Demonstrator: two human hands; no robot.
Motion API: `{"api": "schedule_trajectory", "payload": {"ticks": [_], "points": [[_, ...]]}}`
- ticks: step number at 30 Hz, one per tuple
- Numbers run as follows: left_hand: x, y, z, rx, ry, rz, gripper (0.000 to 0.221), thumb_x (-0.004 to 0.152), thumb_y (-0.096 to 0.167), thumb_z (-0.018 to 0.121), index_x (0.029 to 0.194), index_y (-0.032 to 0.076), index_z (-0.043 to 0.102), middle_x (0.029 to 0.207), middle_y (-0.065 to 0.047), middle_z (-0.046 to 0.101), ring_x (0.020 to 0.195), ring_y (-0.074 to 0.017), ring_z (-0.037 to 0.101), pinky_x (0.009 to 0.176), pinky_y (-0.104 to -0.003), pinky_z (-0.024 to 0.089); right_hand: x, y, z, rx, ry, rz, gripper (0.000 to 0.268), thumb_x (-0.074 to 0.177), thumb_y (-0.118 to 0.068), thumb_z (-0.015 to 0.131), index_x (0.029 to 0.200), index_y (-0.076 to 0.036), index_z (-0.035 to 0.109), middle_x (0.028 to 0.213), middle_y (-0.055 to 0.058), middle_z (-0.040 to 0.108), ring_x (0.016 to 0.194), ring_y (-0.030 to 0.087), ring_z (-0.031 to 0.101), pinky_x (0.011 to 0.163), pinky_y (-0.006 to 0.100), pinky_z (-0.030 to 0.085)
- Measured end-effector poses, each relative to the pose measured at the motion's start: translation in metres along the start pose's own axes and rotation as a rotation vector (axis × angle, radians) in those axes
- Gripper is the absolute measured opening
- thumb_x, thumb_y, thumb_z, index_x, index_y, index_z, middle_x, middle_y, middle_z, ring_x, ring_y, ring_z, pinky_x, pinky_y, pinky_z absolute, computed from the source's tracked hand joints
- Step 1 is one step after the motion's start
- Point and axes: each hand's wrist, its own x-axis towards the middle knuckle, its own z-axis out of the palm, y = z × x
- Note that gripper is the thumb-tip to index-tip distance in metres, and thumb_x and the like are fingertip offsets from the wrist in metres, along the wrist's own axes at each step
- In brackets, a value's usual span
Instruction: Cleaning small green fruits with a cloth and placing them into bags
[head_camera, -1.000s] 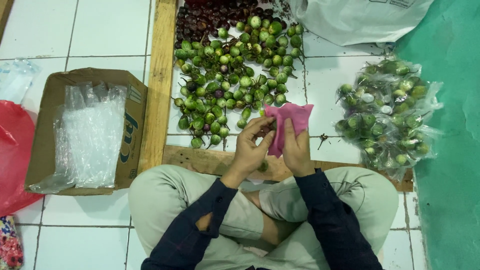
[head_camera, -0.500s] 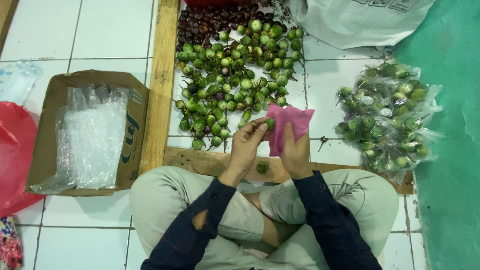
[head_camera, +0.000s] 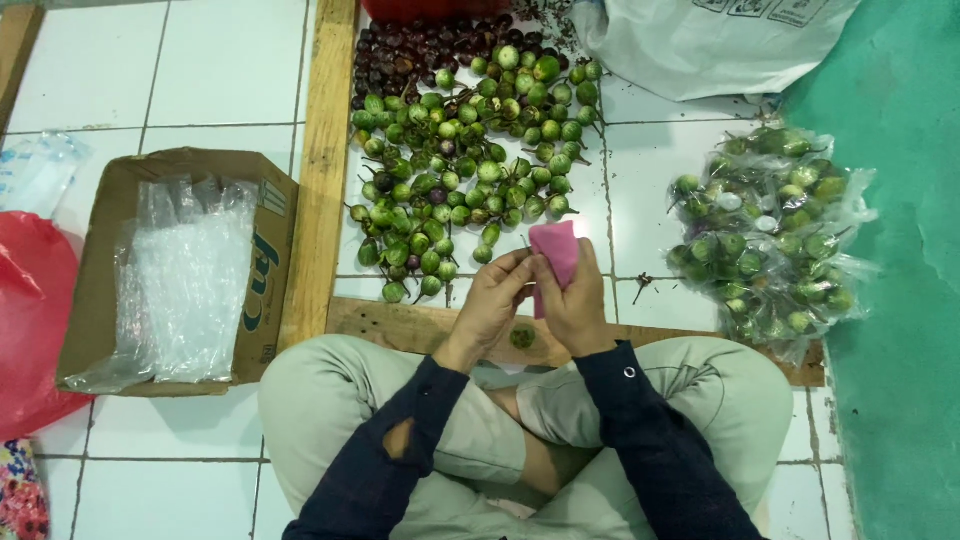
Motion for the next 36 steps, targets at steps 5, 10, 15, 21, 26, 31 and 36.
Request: {"api": "schedule_trajectory", "payload": {"ticks": [5, 10, 15, 21, 26, 31, 36], "points": [[0.015, -0.029, -0.026, 0.149, 0.021, 0.012, 0.025, 0.104, 0.024, 0.065, 0.115, 0.004, 0.072, 0.096, -0.007, 0.075, 0.090, -0.0127, 0.070, 0.081, -0.026, 0.058, 0.013, -0.030, -0.009, 0.000, 0.004, 0.273, 0.030, 0.106, -0.028, 0.054, 0.106, -0.002, 0.067, 0.079, 0.018, 0.063, 0.073, 0.034, 0.067, 0.068, 0.047, 0.054], [0.019, -0.034, -0.039, 0.485, 0.033, 0.063, 0.021, 0.101, 0.019, 0.069, 0.110, 0.000, 0.072, 0.090, -0.014, 0.071, 0.087, -0.0172, 0.066, 0.079, -0.032, 0.058, 0.019, -0.026, -0.015, -0.048, 0.093, 0.327, 0.035, 0.106, -0.036, 0.056, 0.098, -0.004, 0.067, 0.078, 0.020, 0.069, 0.076, 0.033, 0.068, 0.072, 0.049, 0.051], [0.016, -0.035, -0.079, 1.202, 0.102, -0.167, 0.034, 0.083, 0.020, 0.081, 0.109, -0.001, 0.074, 0.092, -0.018, 0.073, 0.095, -0.0361, 0.075, 0.076, -0.046, 0.059, 0.018, -0.003, -0.025, -0.053, 0.159, 0.312, 0.030, 0.104, -0.036, 0.060, 0.095, -0.008, 0.065, 0.075, 0.015, 0.066, 0.074, 0.029, 0.065, 0.071, 0.047, 0.052], [0.014, -0.046, -0.084, 1.401, 0.124, -0.360, 0.022, 0.081, 0.015, 0.078, 0.093, -0.004, 0.077, 0.086, -0.025, 0.074, 0.091, -0.0423, 0.074, 0.073, -0.049, 0.061, 0.012, -0.014, -0.029, -0.037, 0.134, 0.338, 0.034, 0.103, -0.040, 0.061, 0.096, -0.007, 0.065, 0.077, 0.016, 0.068, 0.077, 0.033, 0.068, 0.073, 0.049, 0.052], [0.015, -0.082, -0.103, 1.462, 0.058, -0.391, 0.031, 0.080, 0.015, 0.076, 0.090, -0.014, 0.075, 0.083, -0.034, 0.071, 0.088, -0.0489, 0.073, 0.072, -0.053, 0.061, 0.004, -0.014, -0.028, -0.029, 0.104, 0.328, 0.034, 0.103, -0.038, 0.061, 0.100, -0.004, 0.064, 0.083, 0.021, 0.068, 0.083, 0.039, 0.068, 0.075, 0.052, 0.051], [-0.006, -0.049, -0.072, 1.423, 0.048, -0.400, 0.042, 0.081, 0.023, 0.075, 0.094, -0.017, 0.074, 0.089, -0.036, 0.071, 0.095, -0.0522, 0.071, 0.076, -0.057, 0.060, 0.001, 0.001, -0.028, -0.050, 0.101, 0.365, 0.039, 0.102, -0.042, 0.064, 0.101, -0.002, 0.063, 0.089, 0.024, 0.068, 0.091, 0.042, 0.068, 0.080, 0.054, 0.052], [-0.004, -0.038, -0.068, 1.481, 0.032, -0.454, 0.047, 0.078, 0.028, 0.072, 0.100, -0.013, 0.076, 0.100, -0.035, 0.072, 0.105, -0.0507, 0.069, 0.085, -0.055, 0.059, 0.003, -0.015, -0.031, -0.001, 0.090, 0.386, 0.041, 0.101, -0.042, 0.061, 0.112, -0.003, 0.062, 0.100, 0.025, 0.067, 0.104, 0.047, 0.066, 0.087, 0.058, 0.051]]}}
